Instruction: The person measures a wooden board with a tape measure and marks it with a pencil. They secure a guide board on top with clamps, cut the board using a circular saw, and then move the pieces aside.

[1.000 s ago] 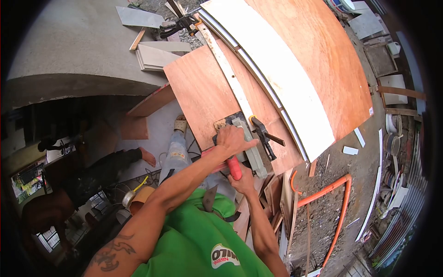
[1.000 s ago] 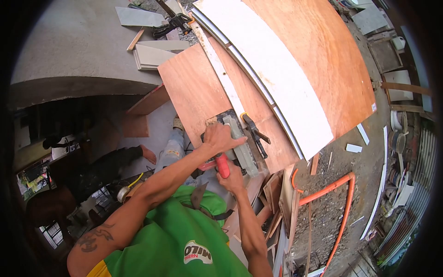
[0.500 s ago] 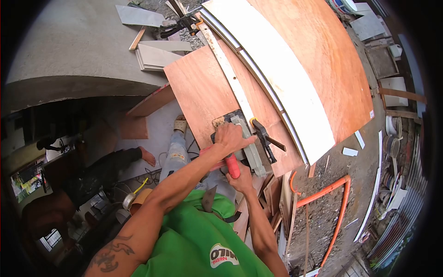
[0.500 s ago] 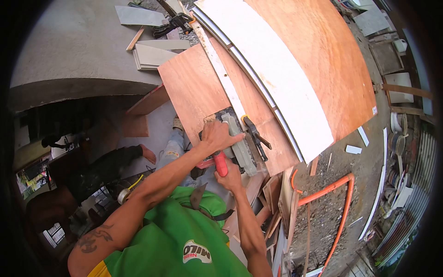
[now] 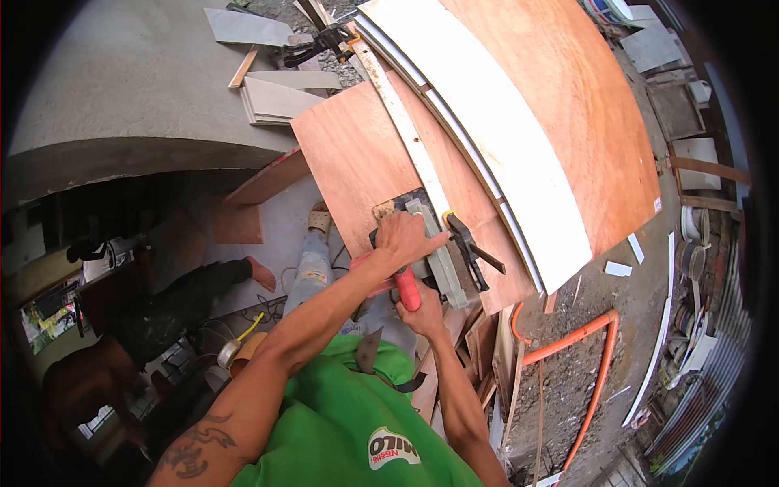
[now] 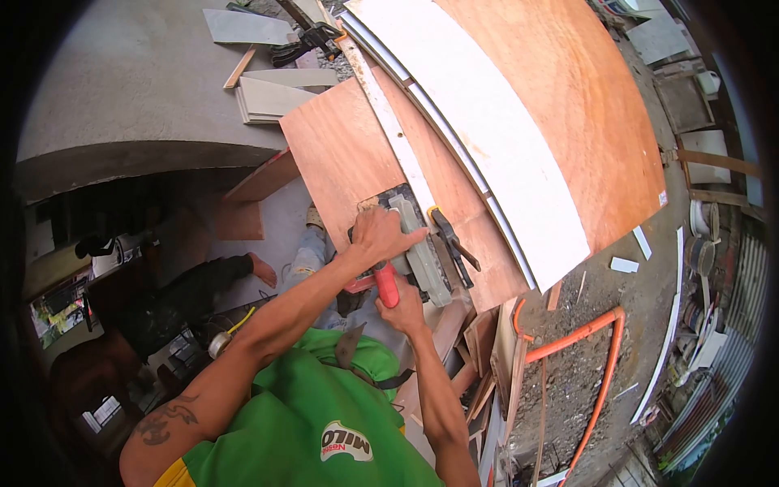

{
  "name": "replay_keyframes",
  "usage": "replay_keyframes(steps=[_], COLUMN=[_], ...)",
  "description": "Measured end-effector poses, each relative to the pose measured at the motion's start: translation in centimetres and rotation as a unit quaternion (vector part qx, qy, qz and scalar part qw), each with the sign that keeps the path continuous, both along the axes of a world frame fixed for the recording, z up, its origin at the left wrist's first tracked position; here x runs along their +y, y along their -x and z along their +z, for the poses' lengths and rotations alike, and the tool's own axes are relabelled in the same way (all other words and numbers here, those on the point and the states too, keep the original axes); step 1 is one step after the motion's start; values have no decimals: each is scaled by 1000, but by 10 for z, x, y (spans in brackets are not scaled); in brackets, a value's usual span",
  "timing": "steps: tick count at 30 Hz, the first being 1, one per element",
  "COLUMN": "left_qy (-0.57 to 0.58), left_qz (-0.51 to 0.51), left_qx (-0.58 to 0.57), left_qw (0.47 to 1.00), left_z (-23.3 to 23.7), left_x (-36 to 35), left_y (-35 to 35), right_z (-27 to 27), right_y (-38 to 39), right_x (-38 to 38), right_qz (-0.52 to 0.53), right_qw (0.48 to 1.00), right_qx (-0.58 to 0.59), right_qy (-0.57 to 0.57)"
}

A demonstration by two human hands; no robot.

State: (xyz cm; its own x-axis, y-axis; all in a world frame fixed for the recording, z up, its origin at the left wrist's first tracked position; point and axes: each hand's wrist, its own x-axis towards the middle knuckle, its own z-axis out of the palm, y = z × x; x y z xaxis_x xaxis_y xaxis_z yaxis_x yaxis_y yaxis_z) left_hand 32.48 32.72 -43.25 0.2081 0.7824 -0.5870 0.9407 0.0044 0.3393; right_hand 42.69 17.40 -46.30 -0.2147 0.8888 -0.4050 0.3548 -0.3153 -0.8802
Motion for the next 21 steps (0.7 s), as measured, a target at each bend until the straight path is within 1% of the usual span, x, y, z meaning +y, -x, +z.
replay_keyframes(steps=[2,6,11,12,14,21], left_qy=[-26,-27,-62,-62,-26,-40], left_qz=[7,11,10,10,2,3], left_qx=[-12,-15,-23,-23,-8,-8], left_qw=[1000,999,998,998,1000,999], left_z=[-1,-4,-8,-8,-8,-8], left_x=[1,4,7,9,13,22], left_y=[1,4,7,8,9,14], right_z=[-1,0,-3,-3,-4,-5], right_y=[1,3,6,7,8,13], right_x=[1,6,11,13,15,23], right_qz=[-2,0,0,0,0,-10], right_qw=[1000,1000,1000,1000,1000,1000], right_qx=[-1,2,13,13,10,16], right_qy=[3,7,-4,-4,2,-5])
